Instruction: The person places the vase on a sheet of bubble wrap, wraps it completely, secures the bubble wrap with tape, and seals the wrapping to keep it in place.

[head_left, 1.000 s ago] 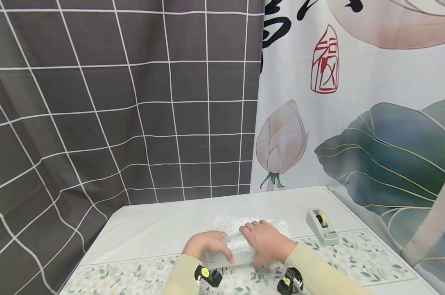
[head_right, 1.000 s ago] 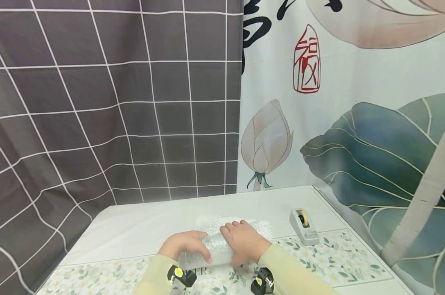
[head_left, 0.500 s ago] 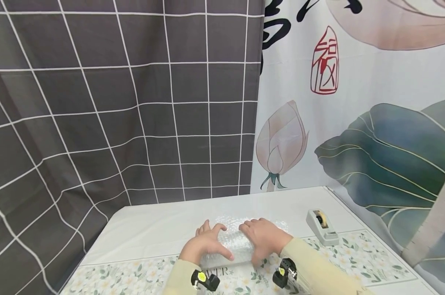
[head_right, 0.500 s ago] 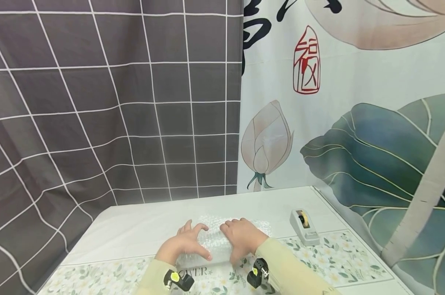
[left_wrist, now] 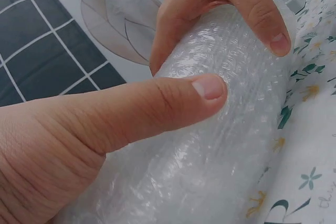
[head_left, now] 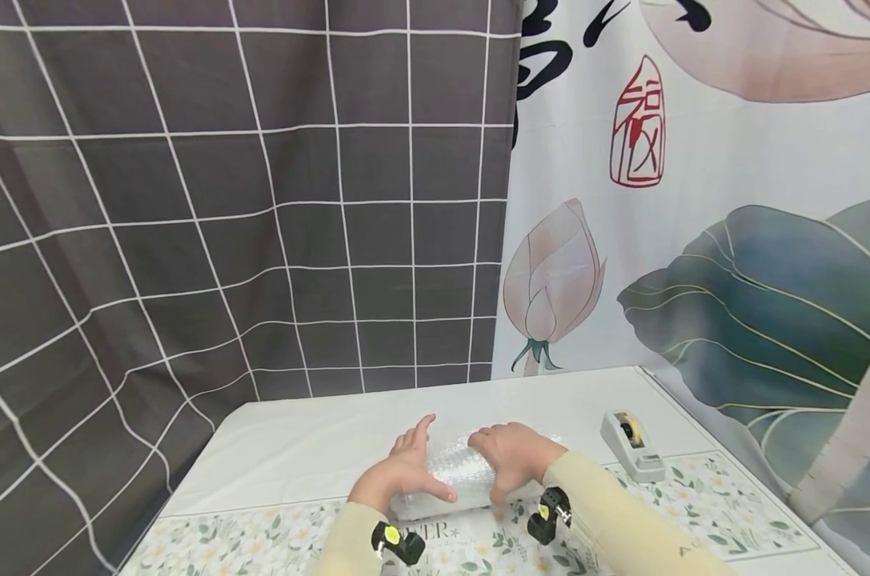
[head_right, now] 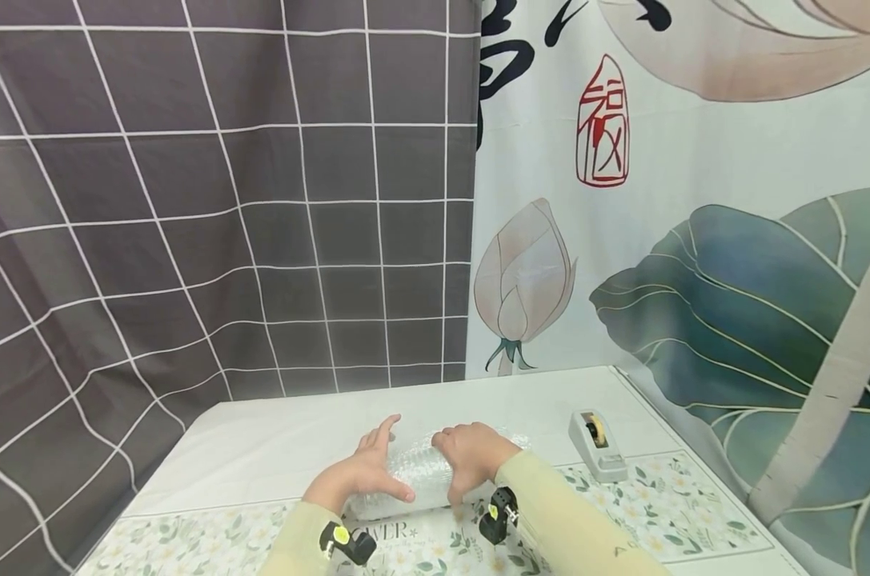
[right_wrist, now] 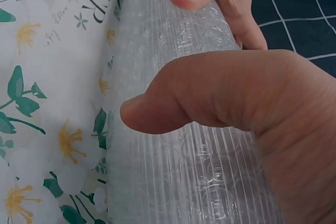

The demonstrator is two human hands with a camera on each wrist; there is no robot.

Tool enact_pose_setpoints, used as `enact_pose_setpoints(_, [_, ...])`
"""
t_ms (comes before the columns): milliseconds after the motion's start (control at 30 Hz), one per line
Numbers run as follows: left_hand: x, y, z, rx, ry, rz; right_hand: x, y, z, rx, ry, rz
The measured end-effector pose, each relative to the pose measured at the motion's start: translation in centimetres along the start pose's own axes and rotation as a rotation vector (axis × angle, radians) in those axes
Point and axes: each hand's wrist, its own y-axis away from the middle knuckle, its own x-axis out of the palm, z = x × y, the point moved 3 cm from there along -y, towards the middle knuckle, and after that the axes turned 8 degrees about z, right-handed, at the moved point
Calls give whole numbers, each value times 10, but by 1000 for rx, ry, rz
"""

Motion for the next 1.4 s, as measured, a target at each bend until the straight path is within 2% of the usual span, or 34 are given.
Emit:
enact_pose_setpoints(267, [2,-3,5,52,30,-9,3,-1,-3,-33,-31,-14])
enact_pose_setpoints(633, [-1,2,5,36,-45,-39,1,-7,-7,-46,-104,-12])
enact_pose_setpoints(1100, [3,8,-1,72,-147,-55,0,-12,-9,97,-229,125])
enact_pose_setpoints(1267, [4,10,-3,55,-197,-71,-1,-12,-10,145,-288,168])
enact_pose_setpoints(1400, [5,12,-4,34,-254,-71,1,-12,-11,191,-377,218])
